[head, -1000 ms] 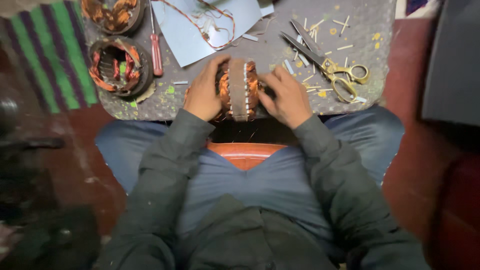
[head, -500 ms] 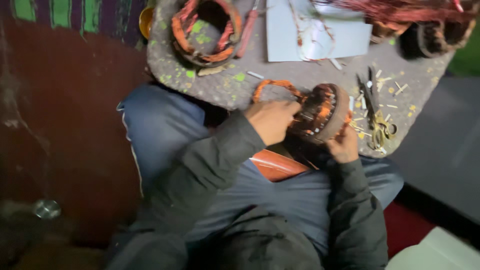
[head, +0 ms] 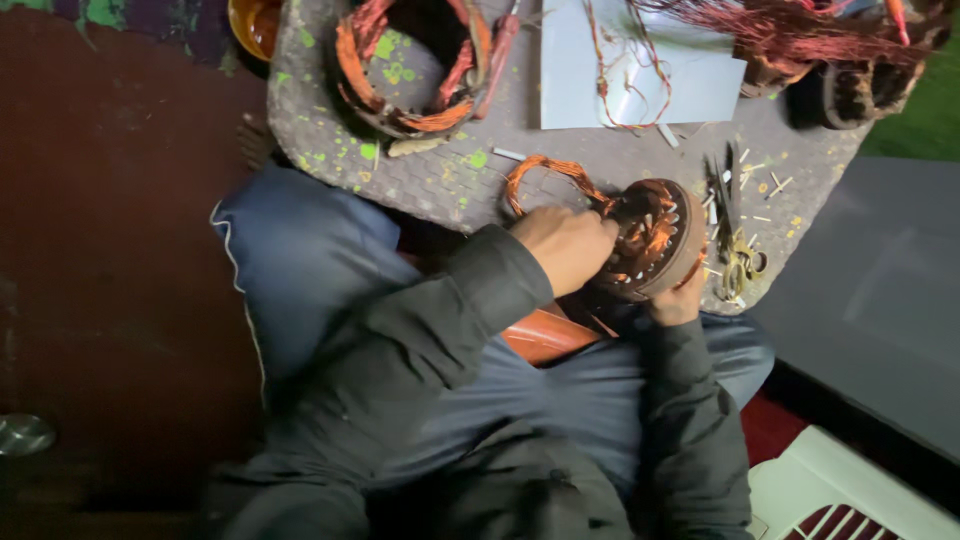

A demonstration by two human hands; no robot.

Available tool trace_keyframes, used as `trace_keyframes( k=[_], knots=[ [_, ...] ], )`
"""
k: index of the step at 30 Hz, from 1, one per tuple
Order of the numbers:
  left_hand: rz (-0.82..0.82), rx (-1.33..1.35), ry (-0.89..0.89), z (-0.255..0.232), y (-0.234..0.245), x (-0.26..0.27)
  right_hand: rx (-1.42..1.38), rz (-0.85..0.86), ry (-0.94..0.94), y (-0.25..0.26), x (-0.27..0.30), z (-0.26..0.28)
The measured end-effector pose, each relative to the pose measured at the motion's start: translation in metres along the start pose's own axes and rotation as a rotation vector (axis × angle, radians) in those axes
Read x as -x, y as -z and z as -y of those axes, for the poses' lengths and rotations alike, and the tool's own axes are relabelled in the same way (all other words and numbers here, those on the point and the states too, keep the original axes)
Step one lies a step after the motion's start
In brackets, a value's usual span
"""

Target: The person winds copper wire around a motor stator core, carefully threading it through slots and securing it with small white spacers. They use scissors to trim excess wire and continue winding until the stator is fully wound.

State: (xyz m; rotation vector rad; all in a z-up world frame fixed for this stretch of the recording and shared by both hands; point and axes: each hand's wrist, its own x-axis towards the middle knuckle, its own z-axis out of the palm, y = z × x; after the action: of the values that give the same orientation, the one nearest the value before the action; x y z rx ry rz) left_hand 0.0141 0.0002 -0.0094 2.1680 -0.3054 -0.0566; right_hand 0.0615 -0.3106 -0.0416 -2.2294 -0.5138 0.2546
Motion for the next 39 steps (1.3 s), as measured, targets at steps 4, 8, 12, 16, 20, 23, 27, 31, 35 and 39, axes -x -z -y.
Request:
trace_keyframes(
  k=[4, 8, 12, 16, 20, 23, 27, 31, 35, 39],
  knots=[
    [0.054, -0.007, 0.027, -0.005, 0.016, -0.007, -0.123, 0.014, -0.090, -0.004, 0.002, -0.005],
    [0.081, -0.009, 0.054, -0.007, 0.025, -0.011, -0.202, 0.072, -0.178, 0.000, 0.010, -0.025],
    [0.083, -0.072, 0.028, -0.003, 0.021, -0.013, -0.259, 0.134, -0.141, 0.004, 0.015, -0.027],
    [0.096, -0.079, 0.019, -0.003, 0.023, -0.012, -0.165, 0.071, -0.168, -0.009, 0.006, -0.012],
    [0.094, -0.075, 0.018, -0.008, 0.048, 0.005, -0.389, 0.051, -0.204, -0.017, 0.000, 0.007],
    [0.107, -0.144, -0.015, -0.012, 0.071, 0.019, -0.340, 0.053, -0.143, -0.018, -0.002, 0.012],
    [0.015, -0.199, -0.210, -0.015, 0.098, 0.029, -0.240, 0.080, -0.014, -0.015, -0.005, 0.012],
    [-0.286, -0.120, -0.239, -0.010, 0.134, 0.054, -0.404, 0.093, -0.028, -0.017, -0.008, 0.015],
    [-0.564, 0.129, 0.269, -0.019, 0.119, 0.080, -0.408, 0.091, -0.053, -0.018, -0.009, 0.006],
    [-0.567, 0.114, 0.363, -0.015, 0.091, 0.085, -0.346, 0.093, -0.069, -0.018, -0.009, -0.002]
  ],
)
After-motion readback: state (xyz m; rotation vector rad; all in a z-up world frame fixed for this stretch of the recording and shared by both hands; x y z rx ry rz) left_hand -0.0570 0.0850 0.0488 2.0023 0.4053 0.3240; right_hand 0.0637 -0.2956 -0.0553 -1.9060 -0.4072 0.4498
